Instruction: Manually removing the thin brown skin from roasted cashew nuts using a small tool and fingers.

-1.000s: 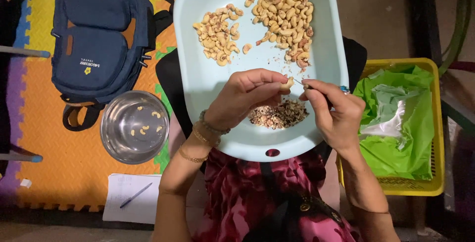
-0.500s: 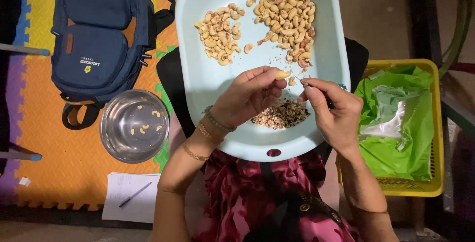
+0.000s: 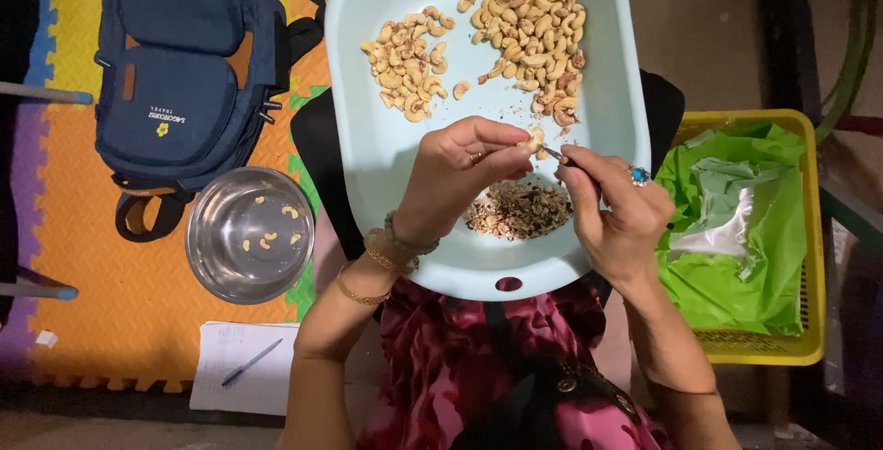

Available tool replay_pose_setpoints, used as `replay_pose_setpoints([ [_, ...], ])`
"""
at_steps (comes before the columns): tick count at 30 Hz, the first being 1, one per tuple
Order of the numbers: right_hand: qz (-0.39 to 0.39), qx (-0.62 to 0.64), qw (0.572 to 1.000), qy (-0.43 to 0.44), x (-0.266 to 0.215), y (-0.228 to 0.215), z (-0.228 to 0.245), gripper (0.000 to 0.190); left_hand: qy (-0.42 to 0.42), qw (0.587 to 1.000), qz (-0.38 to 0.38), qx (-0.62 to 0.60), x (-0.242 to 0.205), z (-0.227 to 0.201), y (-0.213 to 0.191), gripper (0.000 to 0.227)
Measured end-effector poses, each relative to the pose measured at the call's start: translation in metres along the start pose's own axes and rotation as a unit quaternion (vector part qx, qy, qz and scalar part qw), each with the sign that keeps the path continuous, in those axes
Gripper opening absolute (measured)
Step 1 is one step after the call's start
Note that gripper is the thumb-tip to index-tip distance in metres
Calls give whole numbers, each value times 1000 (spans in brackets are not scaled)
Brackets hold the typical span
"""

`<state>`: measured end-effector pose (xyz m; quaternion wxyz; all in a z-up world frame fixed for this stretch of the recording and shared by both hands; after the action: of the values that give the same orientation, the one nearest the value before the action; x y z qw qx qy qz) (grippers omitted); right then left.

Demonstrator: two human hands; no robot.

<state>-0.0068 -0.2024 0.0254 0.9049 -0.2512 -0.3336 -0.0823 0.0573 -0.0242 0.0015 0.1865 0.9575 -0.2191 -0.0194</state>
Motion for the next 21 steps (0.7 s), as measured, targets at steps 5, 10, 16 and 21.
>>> replay_pose_setpoints([
  [5,0,-32,999,-27,2,1,0,14,35,999,4,20,-3,1,3,28],
  [10,-19,-95,992,-79,4,3,1,12,25,999,14,31,-7,-2,5,23],
  [16,-24,-63,996,-55,-5,0,-9,12,27,1000,15,1,-10,-4,7,24],
  [21,-14,-56,997,-48,0,1,4,12,21,1000,9,10,-8,-2,5,26],
])
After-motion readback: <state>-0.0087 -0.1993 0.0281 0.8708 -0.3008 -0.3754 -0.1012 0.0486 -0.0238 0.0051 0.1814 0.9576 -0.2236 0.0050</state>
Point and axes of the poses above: each hand's wrist, its own x-axis towards the middle knuckle, its own y-axis out of the palm, z = x × y, the point moved 5 cm from there along x, towards the middle knuckle, and after that the axes turned 2 degrees about z, right-handed, at the moved point
